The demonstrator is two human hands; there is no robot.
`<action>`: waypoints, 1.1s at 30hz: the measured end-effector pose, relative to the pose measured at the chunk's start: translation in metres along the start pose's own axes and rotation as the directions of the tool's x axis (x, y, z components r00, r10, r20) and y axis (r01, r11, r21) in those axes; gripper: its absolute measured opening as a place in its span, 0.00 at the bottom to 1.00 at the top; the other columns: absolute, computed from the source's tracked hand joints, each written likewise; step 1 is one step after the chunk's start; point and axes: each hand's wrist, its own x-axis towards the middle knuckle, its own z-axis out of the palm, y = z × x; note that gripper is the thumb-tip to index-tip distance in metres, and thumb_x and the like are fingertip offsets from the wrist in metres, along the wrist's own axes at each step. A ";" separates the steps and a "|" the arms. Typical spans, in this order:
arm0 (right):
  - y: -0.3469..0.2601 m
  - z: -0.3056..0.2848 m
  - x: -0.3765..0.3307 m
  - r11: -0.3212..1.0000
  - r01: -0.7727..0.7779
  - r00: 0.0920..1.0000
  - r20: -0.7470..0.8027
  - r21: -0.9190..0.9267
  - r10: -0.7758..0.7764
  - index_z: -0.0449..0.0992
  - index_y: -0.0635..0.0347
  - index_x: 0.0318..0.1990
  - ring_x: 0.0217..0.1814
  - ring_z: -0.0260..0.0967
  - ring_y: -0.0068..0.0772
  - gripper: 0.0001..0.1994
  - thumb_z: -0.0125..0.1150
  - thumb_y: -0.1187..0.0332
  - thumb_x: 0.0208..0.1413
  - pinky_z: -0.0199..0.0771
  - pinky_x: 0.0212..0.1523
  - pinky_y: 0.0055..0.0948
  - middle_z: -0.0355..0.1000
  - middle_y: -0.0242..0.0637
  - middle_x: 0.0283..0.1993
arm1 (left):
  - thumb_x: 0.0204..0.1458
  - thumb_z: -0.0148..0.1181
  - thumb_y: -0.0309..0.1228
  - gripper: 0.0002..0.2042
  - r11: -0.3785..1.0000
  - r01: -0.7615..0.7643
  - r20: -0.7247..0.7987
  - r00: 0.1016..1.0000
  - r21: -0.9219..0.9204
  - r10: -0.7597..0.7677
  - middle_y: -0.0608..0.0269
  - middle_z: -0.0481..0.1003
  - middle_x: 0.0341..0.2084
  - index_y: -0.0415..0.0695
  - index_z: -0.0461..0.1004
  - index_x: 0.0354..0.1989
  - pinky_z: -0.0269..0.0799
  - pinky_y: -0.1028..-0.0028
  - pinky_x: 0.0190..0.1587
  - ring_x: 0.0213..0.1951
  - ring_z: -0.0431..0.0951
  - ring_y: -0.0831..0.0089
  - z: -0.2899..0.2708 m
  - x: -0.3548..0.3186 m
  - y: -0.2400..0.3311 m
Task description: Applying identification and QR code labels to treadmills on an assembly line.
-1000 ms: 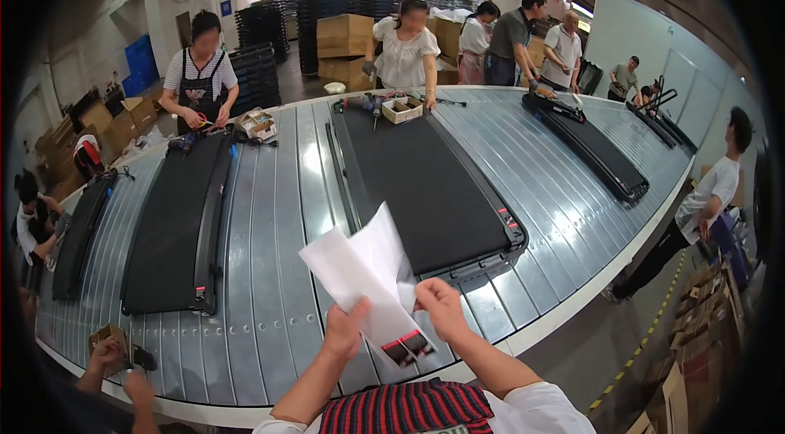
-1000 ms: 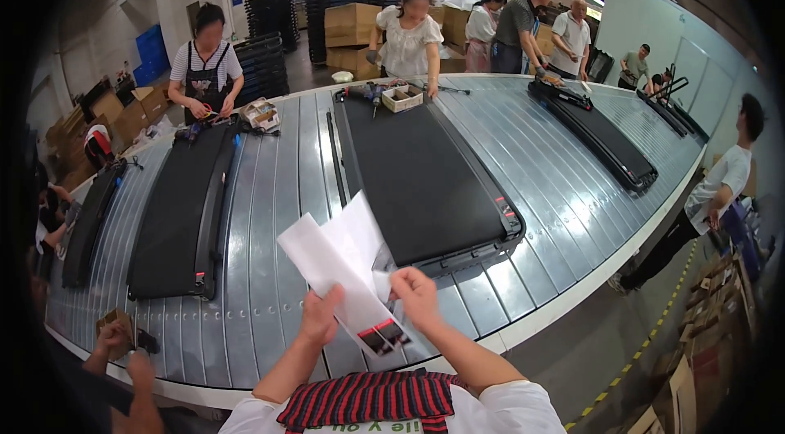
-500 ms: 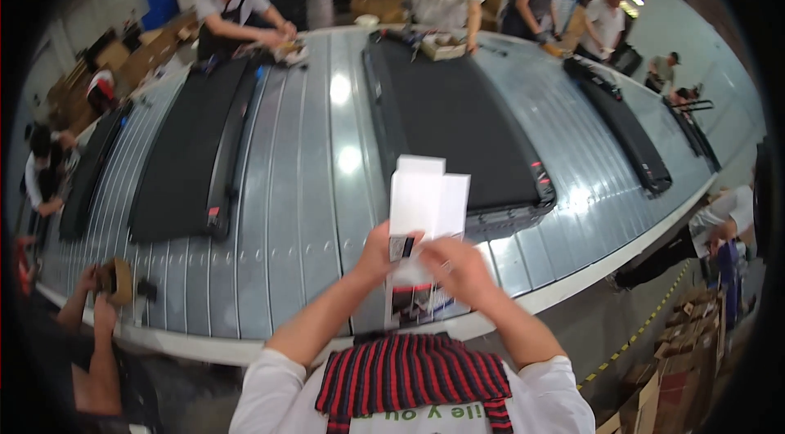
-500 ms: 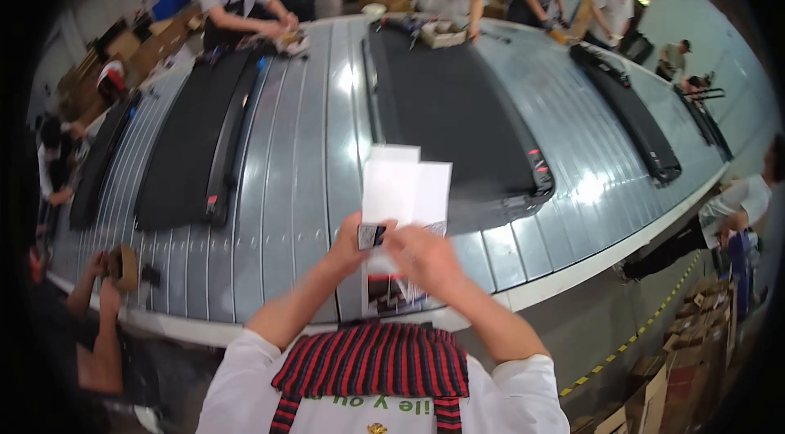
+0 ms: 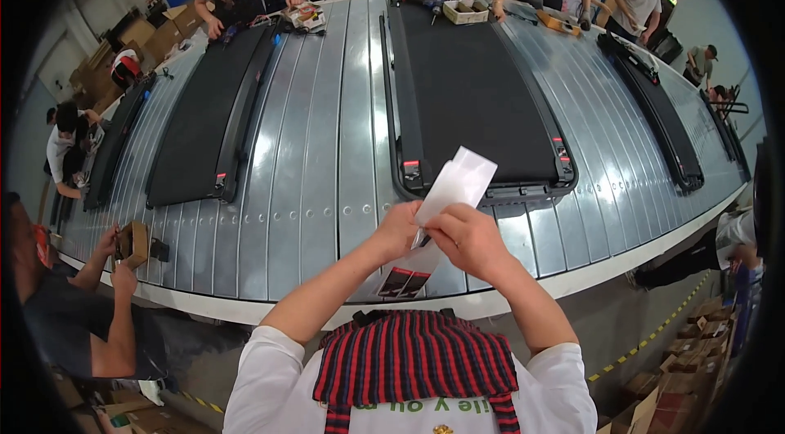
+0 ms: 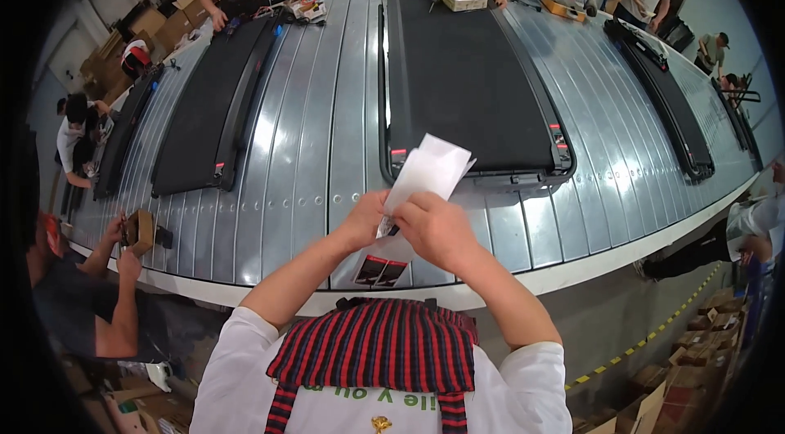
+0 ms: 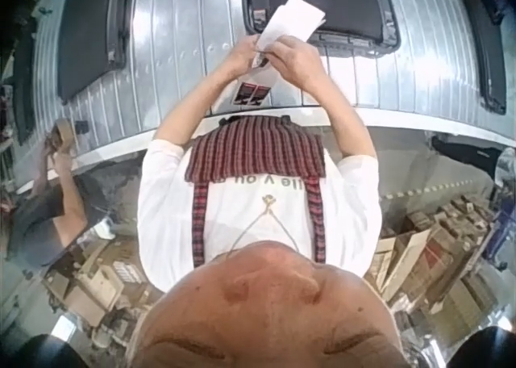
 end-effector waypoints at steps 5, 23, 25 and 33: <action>0.023 -0.006 -0.011 0.999 0.017 0.999 0.048 0.039 -0.019 0.71 0.58 0.27 0.27 0.66 0.37 0.05 0.58 0.75 0.39 0.67 0.23 0.31 0.66 0.36 0.25 | 0.42 0.59 0.35 0.15 0.997 -0.067 0.013 0.998 0.049 0.066 0.61 0.75 0.29 0.38 0.71 0.35 0.67 0.77 0.36 0.32 0.72 0.78 0.014 0.013 -0.006; 0.197 0.094 0.084 0.178 -0.823 0.489 0.511 0.540 0.707 0.71 0.63 0.25 0.11 0.50 0.12 0.05 0.58 0.71 0.45 0.45 0.10 0.15 0.60 0.26 0.13 | 0.41 0.56 0.31 0.05 0.412 -0.031 0.096 0.986 0.911 -0.138 0.61 0.72 0.24 0.46 0.72 0.27 0.65 0.62 0.32 0.32 0.72 0.58 -0.102 0.036 -0.066; 0.211 0.109 0.093 0.119 -0.855 0.419 0.535 0.505 0.734 0.71 0.62 0.24 0.10 0.49 0.12 0.05 0.58 0.71 0.45 0.42 0.09 0.16 0.59 0.26 0.12 | 0.40 0.56 0.30 0.04 0.406 -0.088 0.130 0.988 0.910 -0.078 0.62 0.71 0.24 0.46 0.72 0.26 0.65 0.64 0.33 0.32 0.72 0.60 -0.101 0.049 -0.074; 0.226 0.137 0.114 0.066 -0.901 0.342 0.610 0.428 0.715 0.71 0.62 0.23 0.10 0.47 0.13 0.05 0.58 0.72 0.44 0.40 0.10 0.16 0.58 0.25 0.12 | 0.40 0.52 0.24 0.06 0.323 -0.199 0.185 0.980 0.925 0.072 0.67 0.71 0.32 0.47 0.71 0.27 0.60 0.68 0.40 0.38 0.69 0.68 -0.107 0.076 -0.085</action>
